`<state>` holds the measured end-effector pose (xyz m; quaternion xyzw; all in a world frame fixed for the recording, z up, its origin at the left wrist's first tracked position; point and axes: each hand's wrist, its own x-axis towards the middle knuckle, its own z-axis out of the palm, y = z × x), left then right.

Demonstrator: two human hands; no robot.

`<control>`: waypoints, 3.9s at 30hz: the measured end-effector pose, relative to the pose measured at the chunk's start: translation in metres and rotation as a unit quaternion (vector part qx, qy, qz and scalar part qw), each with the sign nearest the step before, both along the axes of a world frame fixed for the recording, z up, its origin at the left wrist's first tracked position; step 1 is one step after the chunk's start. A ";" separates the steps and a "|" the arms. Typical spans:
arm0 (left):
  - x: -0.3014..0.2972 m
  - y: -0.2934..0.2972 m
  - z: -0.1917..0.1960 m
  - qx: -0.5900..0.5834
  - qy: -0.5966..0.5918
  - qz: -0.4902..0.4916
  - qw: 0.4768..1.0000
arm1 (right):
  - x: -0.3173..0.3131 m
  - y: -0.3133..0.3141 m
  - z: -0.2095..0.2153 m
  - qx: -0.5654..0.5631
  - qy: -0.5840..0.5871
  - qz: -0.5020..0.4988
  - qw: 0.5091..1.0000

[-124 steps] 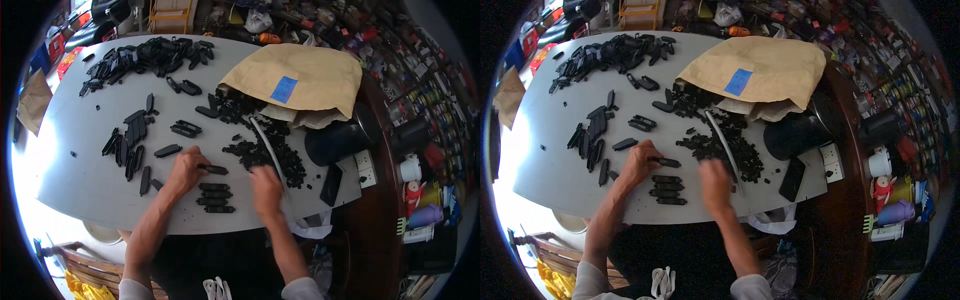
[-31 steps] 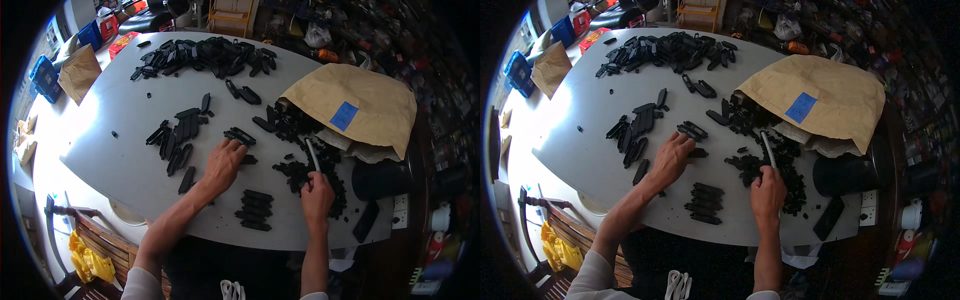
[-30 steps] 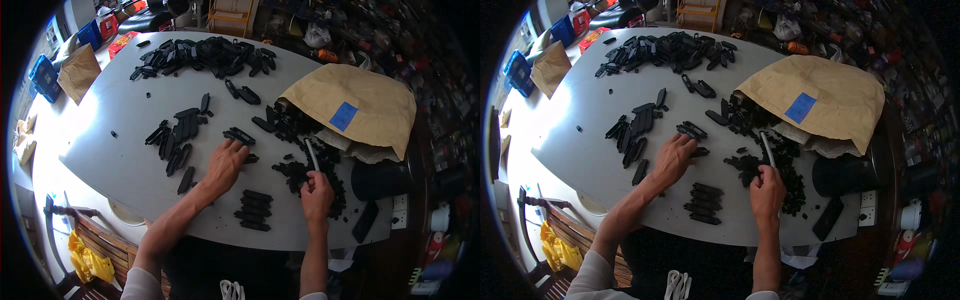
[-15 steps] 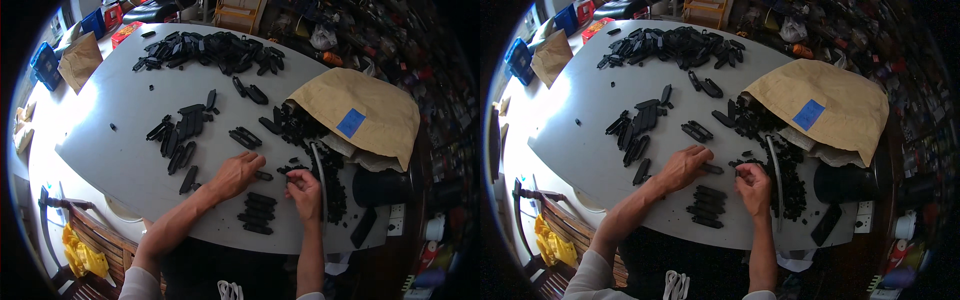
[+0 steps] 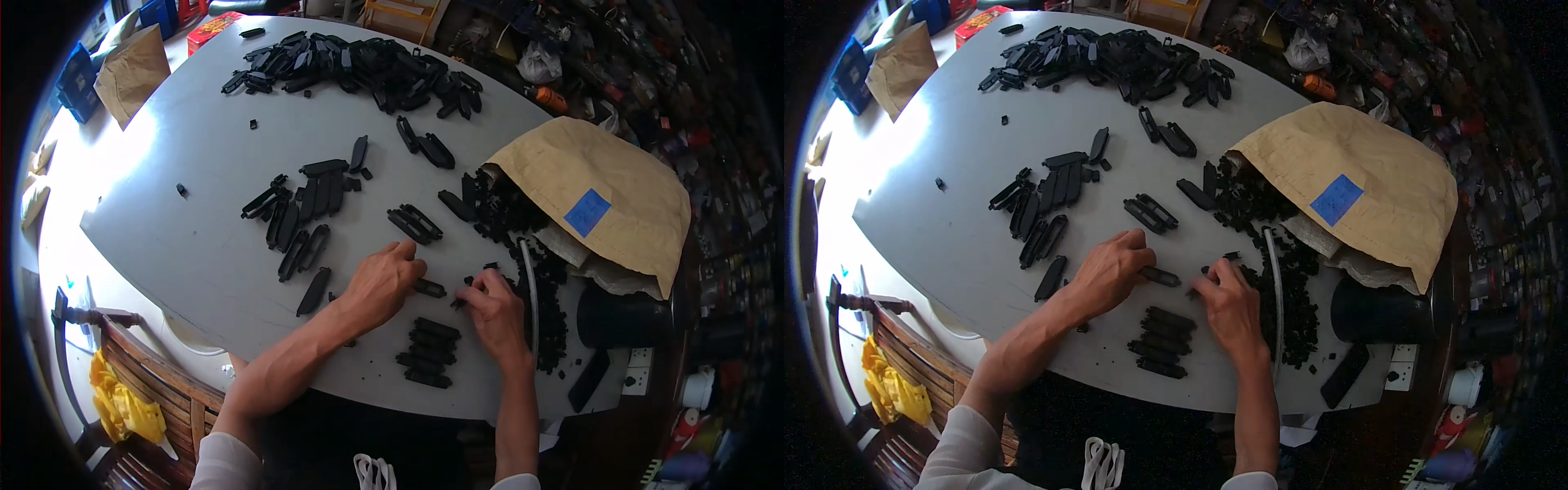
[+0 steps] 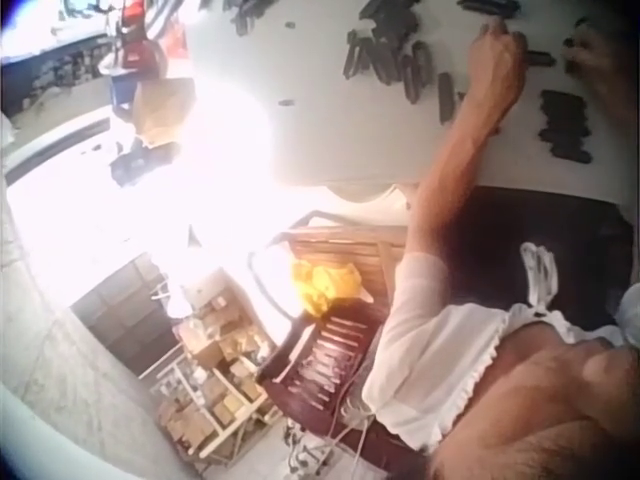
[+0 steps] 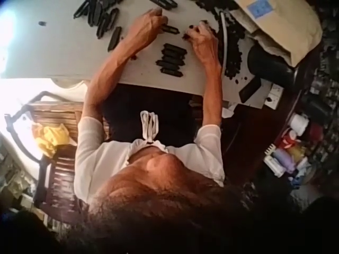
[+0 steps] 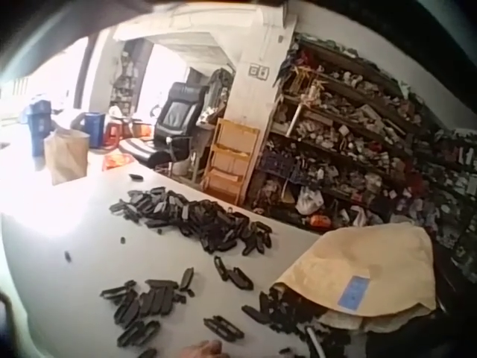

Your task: Assembling small black plastic components by snapping them together on a table.

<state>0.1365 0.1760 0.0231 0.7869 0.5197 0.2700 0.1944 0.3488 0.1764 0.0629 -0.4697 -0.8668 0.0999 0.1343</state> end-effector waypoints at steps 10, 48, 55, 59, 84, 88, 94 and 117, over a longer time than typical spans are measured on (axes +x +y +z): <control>0.006 -0.001 -0.004 -0.010 -0.069 -0.011 0.997 | -0.022 0.005 -0.008 -0.006 0.142 0.020 0.990; 0.009 -0.001 0.006 -0.075 -0.098 -0.063 0.990 | 0.053 -0.042 -0.007 -0.016 0.114 -0.304 0.946; 0.009 -0.002 0.010 -0.085 -0.105 -0.060 0.989 | 0.050 -0.035 -0.013 0.015 -0.137 -0.269 0.953; 0.005 -0.002 0.006 -0.067 -0.089 -0.072 0.991 | 0.052 -0.028 -0.017 0.040 -0.186 -0.233 0.954; 0.004 -0.003 0.005 -0.066 -0.079 -0.054 0.993 | 0.002 -0.022 0.003 -0.243 0.526 -0.239 0.779; 0.010 -0.001 0.002 -0.062 -0.119 -0.061 0.989 | -0.017 -0.015 0.003 -0.365 0.615 -0.178 0.676; 0.008 -0.001 -0.004 -0.059 -0.150 -0.029 0.987 | -0.037 -0.006 0.002 -0.392 0.513 -0.170 0.744; 0.009 -0.002 -0.005 -0.040 -0.143 -0.033 0.988 | -0.050 0.014 -0.008 -0.150 0.094 -0.149 0.973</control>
